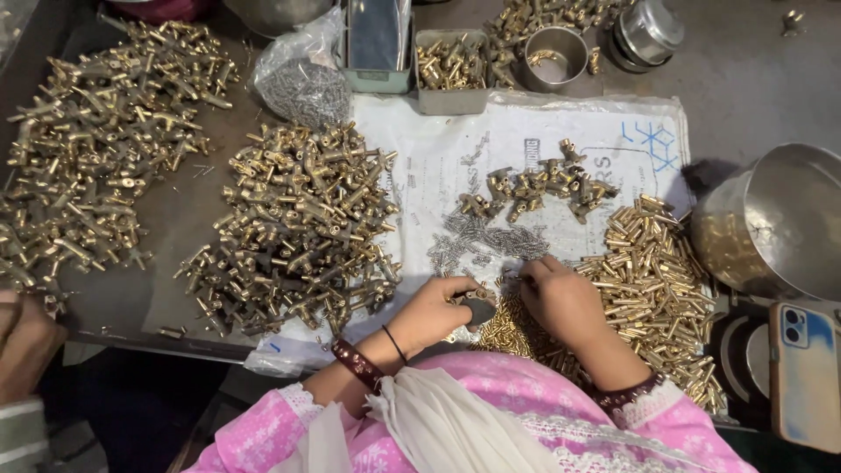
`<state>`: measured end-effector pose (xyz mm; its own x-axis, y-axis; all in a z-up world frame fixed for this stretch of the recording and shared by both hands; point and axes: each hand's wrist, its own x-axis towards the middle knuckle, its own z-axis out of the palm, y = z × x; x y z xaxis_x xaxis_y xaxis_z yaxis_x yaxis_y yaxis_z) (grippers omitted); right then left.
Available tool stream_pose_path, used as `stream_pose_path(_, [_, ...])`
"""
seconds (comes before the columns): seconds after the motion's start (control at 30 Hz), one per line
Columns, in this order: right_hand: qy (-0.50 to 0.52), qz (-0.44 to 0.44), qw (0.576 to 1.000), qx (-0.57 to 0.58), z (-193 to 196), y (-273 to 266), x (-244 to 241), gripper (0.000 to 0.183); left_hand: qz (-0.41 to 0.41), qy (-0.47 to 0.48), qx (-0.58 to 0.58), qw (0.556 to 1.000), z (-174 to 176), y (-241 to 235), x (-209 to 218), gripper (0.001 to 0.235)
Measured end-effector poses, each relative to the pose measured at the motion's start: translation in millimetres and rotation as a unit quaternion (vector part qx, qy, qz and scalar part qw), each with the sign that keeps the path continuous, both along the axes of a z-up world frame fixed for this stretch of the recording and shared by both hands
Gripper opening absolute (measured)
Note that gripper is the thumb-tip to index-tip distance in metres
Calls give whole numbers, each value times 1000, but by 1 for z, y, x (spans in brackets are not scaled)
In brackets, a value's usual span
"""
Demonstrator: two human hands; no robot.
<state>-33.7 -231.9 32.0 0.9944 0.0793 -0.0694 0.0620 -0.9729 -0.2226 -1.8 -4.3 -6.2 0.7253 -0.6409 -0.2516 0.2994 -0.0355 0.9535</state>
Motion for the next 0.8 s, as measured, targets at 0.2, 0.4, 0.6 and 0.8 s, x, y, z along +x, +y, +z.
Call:
stream_pose_path(0.2, [-35,-50,971,233,47,2,-22,19,8,6,46,999,-6,4,-13,21])
stream_pose_path(0.4, [-10,14,924,382,48,20,-41,19,-32,-105,40,993,20,11,-32,32])
stream_pose_path(0.6, [-24,89,952,291,66,34,-45,22,-45,-79,101,991,25,10,-34,42])
stream_pose_path(0.8, [-50,131,942,305,66,38,-33,43,47,-135,91,986,4,17,-10,37])
